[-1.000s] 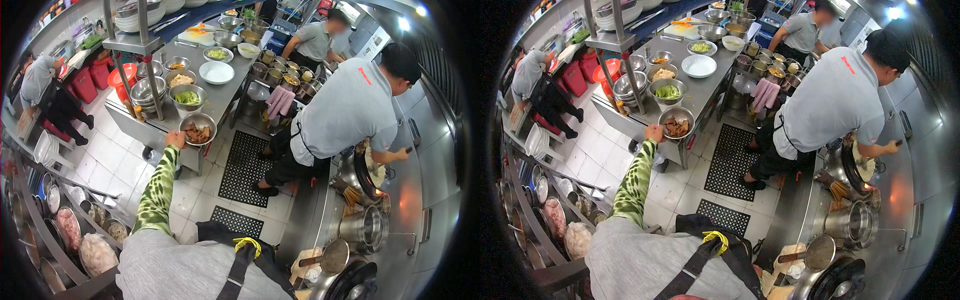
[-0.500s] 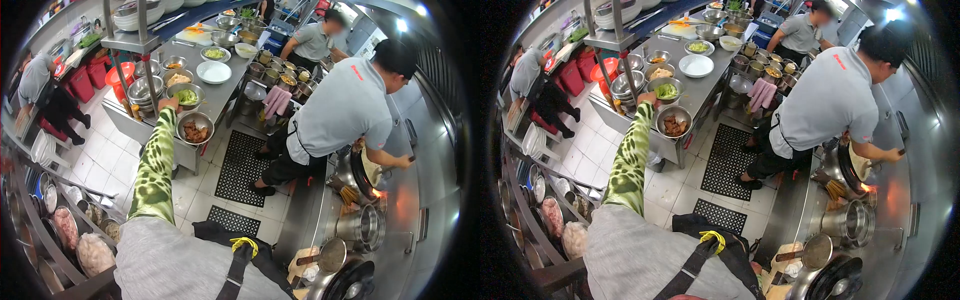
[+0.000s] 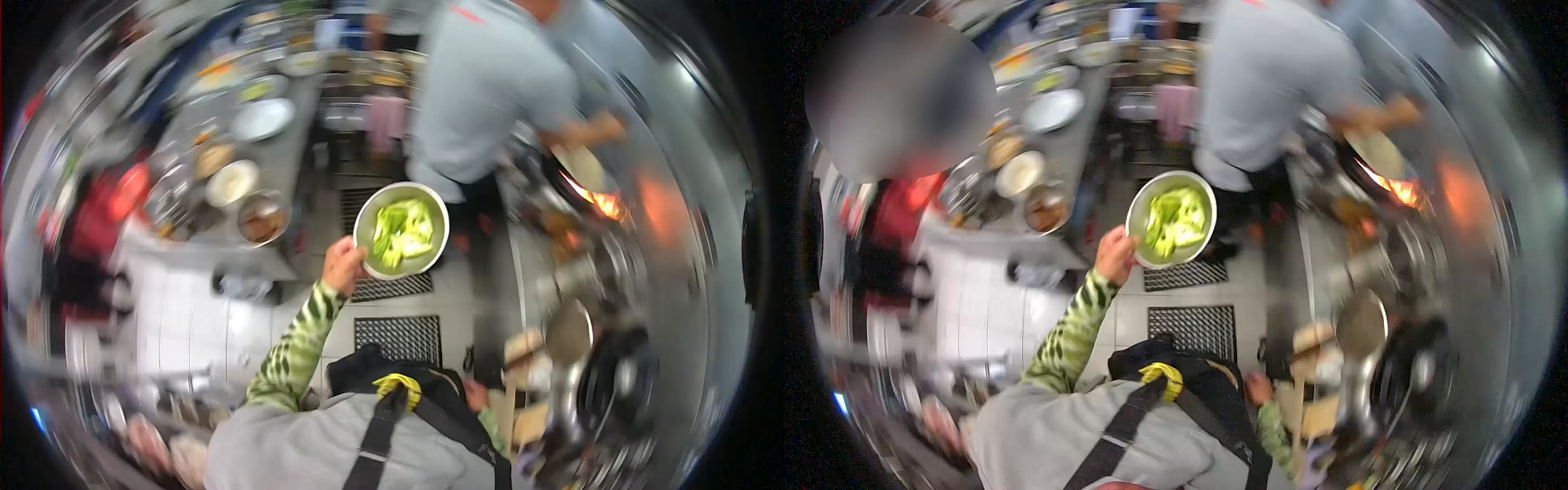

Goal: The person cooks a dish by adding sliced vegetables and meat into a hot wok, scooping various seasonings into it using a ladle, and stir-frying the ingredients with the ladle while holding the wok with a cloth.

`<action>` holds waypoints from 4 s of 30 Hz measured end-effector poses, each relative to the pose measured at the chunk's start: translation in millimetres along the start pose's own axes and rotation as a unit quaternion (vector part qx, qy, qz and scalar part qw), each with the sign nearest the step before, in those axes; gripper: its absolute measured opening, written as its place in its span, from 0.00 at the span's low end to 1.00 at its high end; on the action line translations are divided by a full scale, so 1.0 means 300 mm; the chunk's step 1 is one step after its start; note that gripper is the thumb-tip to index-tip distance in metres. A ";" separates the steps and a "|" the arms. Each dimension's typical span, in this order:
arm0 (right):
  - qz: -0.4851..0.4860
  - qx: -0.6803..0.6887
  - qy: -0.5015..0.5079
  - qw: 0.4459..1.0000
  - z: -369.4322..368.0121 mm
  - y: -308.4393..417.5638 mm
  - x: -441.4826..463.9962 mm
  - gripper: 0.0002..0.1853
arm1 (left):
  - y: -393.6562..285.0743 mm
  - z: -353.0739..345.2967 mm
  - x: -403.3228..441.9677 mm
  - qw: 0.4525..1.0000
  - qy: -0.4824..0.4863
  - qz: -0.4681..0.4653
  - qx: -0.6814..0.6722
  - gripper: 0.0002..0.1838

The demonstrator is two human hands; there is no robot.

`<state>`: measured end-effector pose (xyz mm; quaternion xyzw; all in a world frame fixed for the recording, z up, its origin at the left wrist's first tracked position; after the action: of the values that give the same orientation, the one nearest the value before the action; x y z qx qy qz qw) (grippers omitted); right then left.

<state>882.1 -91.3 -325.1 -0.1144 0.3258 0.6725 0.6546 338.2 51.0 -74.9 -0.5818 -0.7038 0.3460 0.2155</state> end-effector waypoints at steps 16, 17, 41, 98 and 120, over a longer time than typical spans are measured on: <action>-0.333 -0.007 -0.583 0.741 0.994 -0.561 -1.388 0.28 | 0.833 -1.261 -0.629 0.843 0.313 0.416 -0.134 0.32; -0.316 0.185 -0.569 0.737 0.949 -0.678 -1.374 0.30 | 0.888 -1.293 -0.663 0.815 0.333 0.453 -0.140 0.31; -0.143 0.443 -0.390 0.795 1.861 -1.031 -0.404 0.05 | 1.034 -1.439 -0.564 0.878 0.319 0.355 -0.042 0.41; -0.010 0.803 -0.238 0.547 1.846 -0.907 -0.008 0.03 | 0.854 -1.437 -0.528 0.824 0.391 -0.168 0.375 0.39; -0.031 0.657 -0.349 0.668 1.331 -0.823 -1.199 0.07 | 0.864 -1.540 -1.231 0.757 0.609 -0.102 0.216 0.39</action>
<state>1268.7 -163.6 116.5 0.5782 0.4272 0.2544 0.6469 922.7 -175.6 79.0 -0.5324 -0.3862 0.0374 0.7524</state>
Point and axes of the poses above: each hand's wrist, its own x-axis towards the middle knuckle, its own z-axis out of the back of the hand, y = z × x, the point moved 9 cm from there along x, towards the middle knuckle, and after that the axes turned 10 degrees about -x, right-handed, at the moved point
